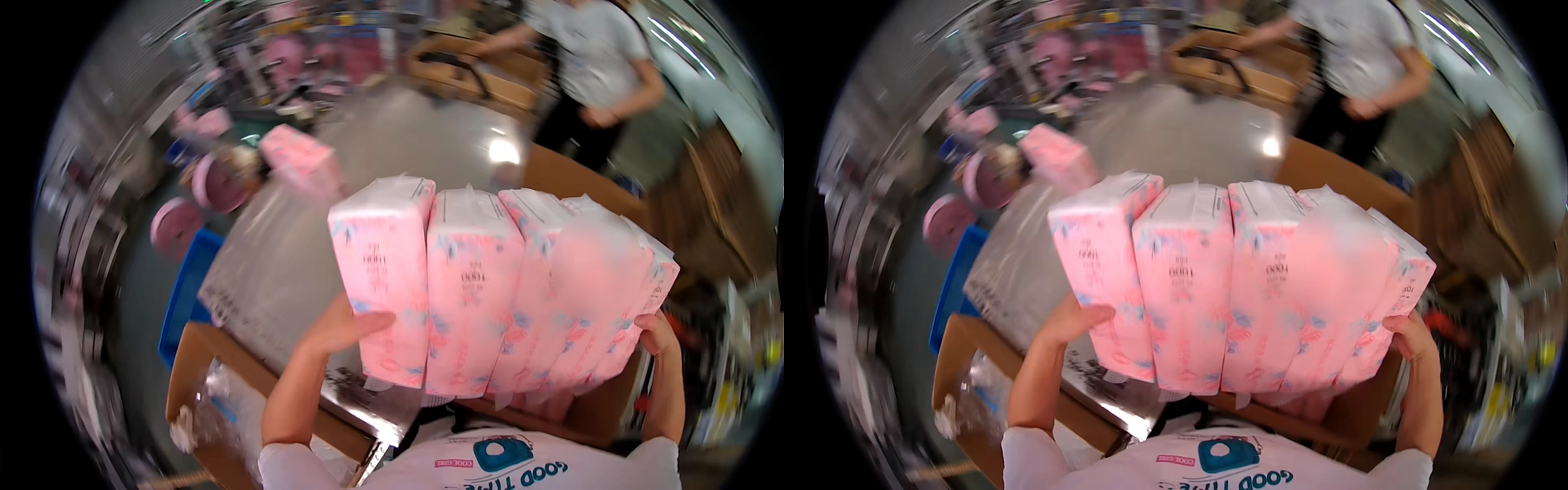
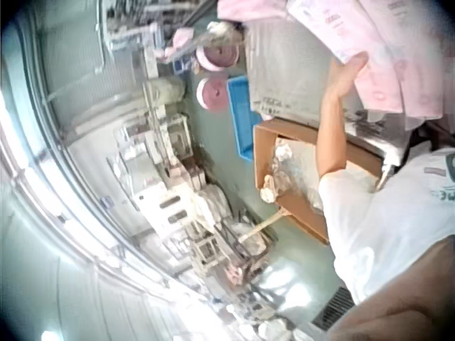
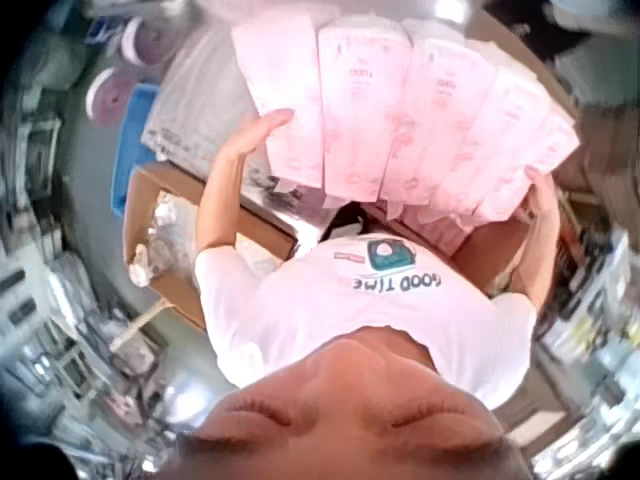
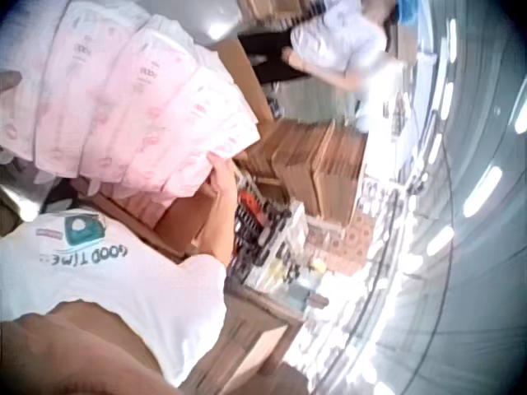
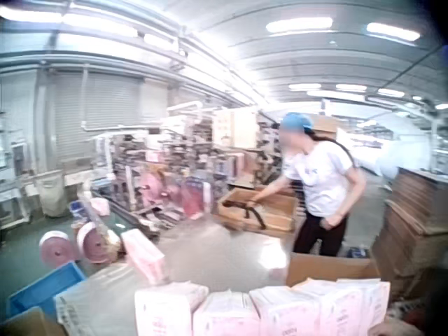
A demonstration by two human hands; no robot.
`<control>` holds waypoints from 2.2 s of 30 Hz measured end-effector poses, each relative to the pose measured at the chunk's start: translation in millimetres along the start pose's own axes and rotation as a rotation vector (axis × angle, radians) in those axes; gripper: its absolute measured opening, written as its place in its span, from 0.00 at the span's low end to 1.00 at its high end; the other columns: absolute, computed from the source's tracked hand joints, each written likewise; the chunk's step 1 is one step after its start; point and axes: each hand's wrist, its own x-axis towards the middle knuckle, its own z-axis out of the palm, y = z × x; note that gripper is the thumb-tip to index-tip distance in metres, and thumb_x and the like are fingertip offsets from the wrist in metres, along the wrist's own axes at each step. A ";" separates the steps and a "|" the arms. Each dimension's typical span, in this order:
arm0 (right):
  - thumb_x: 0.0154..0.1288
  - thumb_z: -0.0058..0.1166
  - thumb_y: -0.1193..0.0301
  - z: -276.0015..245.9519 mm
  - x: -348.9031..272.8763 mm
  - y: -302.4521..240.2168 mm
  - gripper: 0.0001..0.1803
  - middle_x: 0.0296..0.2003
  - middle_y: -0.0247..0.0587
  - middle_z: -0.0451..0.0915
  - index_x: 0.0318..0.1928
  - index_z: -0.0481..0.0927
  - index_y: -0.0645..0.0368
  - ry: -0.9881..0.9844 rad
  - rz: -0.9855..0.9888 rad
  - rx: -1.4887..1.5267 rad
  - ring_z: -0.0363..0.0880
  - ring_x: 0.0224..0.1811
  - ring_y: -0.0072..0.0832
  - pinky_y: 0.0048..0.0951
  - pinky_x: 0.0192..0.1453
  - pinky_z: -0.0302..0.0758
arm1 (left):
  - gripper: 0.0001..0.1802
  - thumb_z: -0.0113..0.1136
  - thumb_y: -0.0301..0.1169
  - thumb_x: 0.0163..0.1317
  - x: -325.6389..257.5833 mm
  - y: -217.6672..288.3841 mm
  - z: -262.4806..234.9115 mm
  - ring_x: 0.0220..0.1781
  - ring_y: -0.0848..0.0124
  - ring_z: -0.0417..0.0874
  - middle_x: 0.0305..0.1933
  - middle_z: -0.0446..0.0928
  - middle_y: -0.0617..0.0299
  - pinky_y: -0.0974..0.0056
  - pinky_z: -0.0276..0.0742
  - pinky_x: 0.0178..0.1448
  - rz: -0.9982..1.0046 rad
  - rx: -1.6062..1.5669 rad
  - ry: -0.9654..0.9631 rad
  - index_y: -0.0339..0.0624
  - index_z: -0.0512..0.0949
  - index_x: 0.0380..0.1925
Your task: The person packs pink wrapped items into cardboard boxes at a factory workstation, placing them in rows before pushing the completed boxes onto a conveyor belt for sealing.
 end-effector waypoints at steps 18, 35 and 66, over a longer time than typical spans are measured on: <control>0.52 0.60 0.68 -50.6 -120.4 158.3 0.31 0.51 0.50 0.70 0.57 0.66 0.63 0.773 -0.209 -0.936 0.69 0.54 0.45 0.39 0.58 0.66 | 0.33 0.58 0.31 0.52 92.1 -171.3 196.7 0.62 0.60 0.66 0.63 0.64 0.53 0.55 0.63 0.60 0.390 0.579 -0.031 0.39 0.62 0.60; 0.56 0.58 0.63 -88.4 -75.8 133.0 0.30 0.53 0.51 0.72 0.57 0.68 0.64 0.592 -0.163 -0.944 0.71 0.55 0.47 0.37 0.58 0.69 | 0.37 0.57 0.47 0.58 121.8 -143.6 209.8 0.68 0.60 0.60 0.65 0.63 0.55 0.50 0.53 0.68 0.142 0.963 -0.492 0.41 0.59 0.64; 0.59 0.54 0.56 -143.8 -211.3 198.8 0.31 0.49 0.49 0.76 0.59 0.69 0.61 -0.316 -0.327 -1.519 0.73 0.51 0.35 0.35 0.55 0.68 | 0.44 0.52 0.57 0.58 99.6 -206.5 345.1 0.73 0.56 0.49 0.72 0.47 0.46 0.45 0.50 0.69 0.323 1.253 -0.876 0.34 0.56 0.64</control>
